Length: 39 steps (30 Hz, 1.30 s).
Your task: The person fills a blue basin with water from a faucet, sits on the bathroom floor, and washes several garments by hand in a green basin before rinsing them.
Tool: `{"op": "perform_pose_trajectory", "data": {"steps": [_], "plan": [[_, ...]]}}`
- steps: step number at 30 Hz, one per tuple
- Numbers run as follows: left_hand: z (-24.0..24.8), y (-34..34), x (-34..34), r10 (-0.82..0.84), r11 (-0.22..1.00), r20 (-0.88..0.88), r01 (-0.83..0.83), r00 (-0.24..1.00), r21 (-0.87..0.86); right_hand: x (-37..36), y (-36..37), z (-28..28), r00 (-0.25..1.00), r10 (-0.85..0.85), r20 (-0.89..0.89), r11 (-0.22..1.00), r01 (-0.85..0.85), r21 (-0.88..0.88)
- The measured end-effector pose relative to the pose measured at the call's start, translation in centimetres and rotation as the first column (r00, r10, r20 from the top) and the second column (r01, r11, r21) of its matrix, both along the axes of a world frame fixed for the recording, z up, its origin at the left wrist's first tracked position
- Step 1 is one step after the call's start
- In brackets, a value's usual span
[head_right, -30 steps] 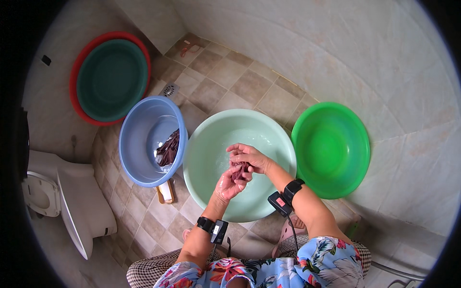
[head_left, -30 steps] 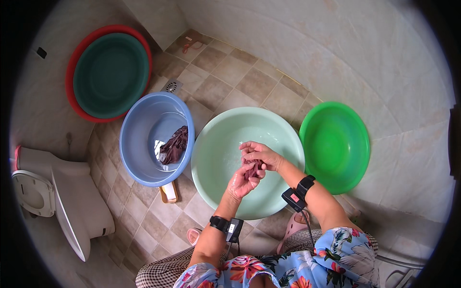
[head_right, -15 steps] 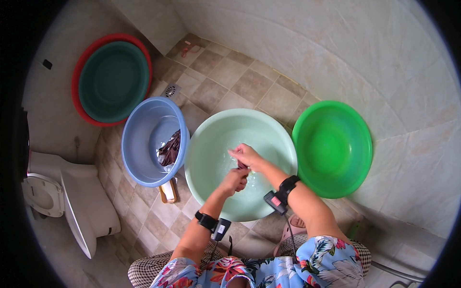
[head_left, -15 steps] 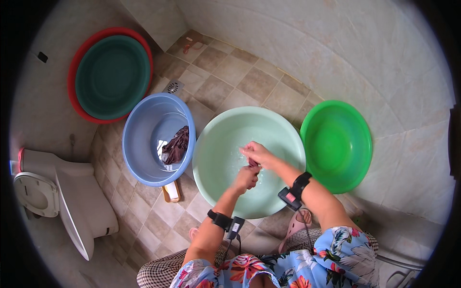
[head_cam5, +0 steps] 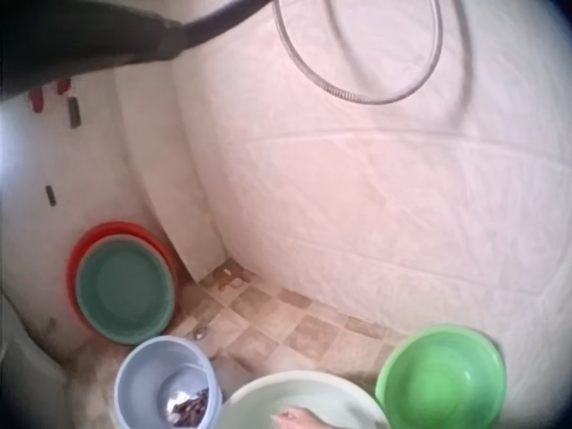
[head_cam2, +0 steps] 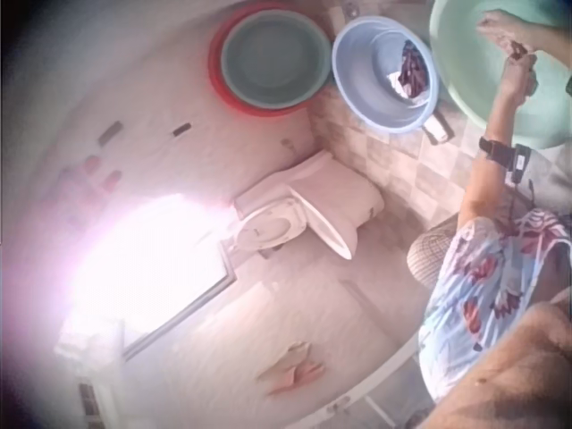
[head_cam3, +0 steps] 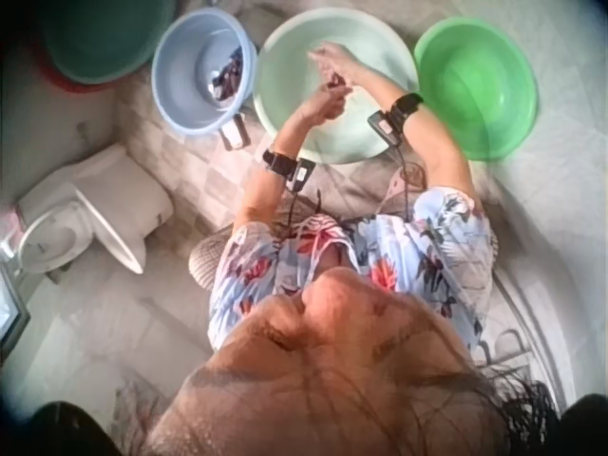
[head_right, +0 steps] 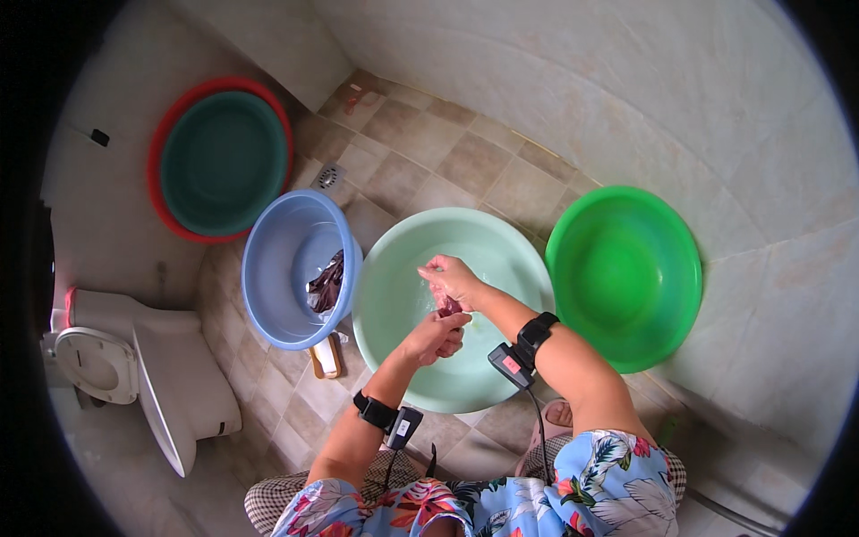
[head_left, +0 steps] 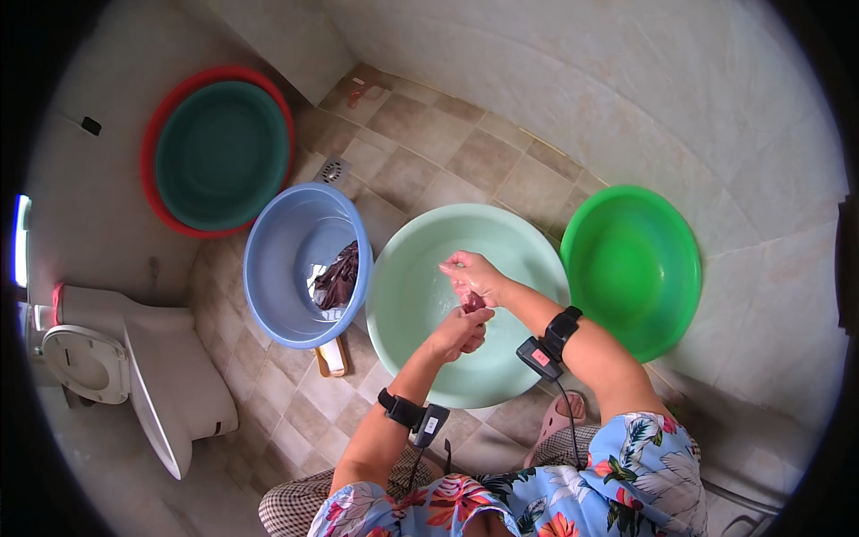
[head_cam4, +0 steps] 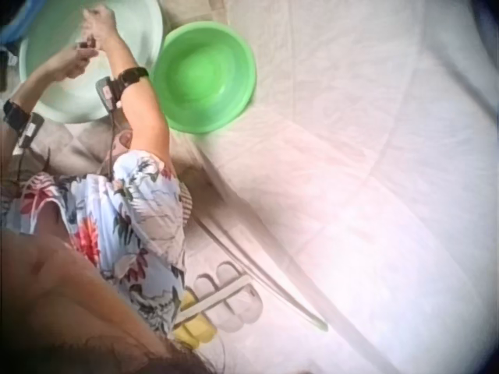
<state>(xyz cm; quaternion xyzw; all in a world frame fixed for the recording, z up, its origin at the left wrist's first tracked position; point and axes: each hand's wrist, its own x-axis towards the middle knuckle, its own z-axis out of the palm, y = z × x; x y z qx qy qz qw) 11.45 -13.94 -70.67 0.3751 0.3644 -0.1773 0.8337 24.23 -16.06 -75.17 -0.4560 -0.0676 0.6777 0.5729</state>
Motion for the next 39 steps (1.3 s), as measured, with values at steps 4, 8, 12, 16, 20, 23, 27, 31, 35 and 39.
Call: {"op": "perform_pose_trajectory", "data": {"steps": [4,8,12,16,20,23,27,31,35,39], "plan": [[-3.4,-0.2,-0.4,-0.203,0.476,-0.293,0.355,0.934,0.804,-1.7,0.8,-1.0,0.942,-0.108,0.317,0.973,0.165,-0.161],[-4.2,-1.1,2.1,-0.186,0.134,-0.53,0.556,0.827,0.82,-2.4,1.6,-8.1,0.39,-0.167,0.905,0.885,0.464,-0.036],[-4.7,-0.6,2.0,-0.117,0.085,-0.601,0.611,0.79,0.787,-3.3,2.8,-8.4,0.539,-0.136,0.831,0.876,0.457,-0.153],[-2.5,3.4,-1.3,0.038,0.673,-0.527,0.368,0.849,0.641,-3.5,5.5,-0.8,0.885,0.066,0.46,0.989,0.002,-0.145],[6.4,7.0,-1.5,0.167,0.797,-0.544,0.212,0.822,0.565,-3.0,10.6,1.8,0.713,0.114,0.692,0.976,-0.211,0.057],[11.1,9.6,-3.6,0.116,0.631,-0.638,0.439,0.761,0.639,-4.5,12.9,3.0,0.653,0.035,0.757,0.949,-0.26,0.179],[14.3,11.7,-7.4,0.11,0.477,-0.593,0.481,0.798,0.735,-6.3,12.5,8.6,0.816,0.373,0.441,0.832,-0.505,0.229],[13.0,14.1,-11.6,-0.077,0.469,-0.517,0.489,0.852,0.735,-7.6,11.6,10.6,0.737,0.426,0.524,0.649,-0.653,0.39],[16.4,17.6,-11.5,-0.148,0.437,-0.439,0.456,0.886,0.775,-7.7,13.7,9.5,0.809,0.349,0.472,0.778,-0.531,0.335],[14.5,25.5,-13.9,-0.136,0.501,-0.415,0.423,0.9,0.755,-8.7,16.1,7.8,0.89,0.17,0.424,0.943,-0.271,0.192]]}}
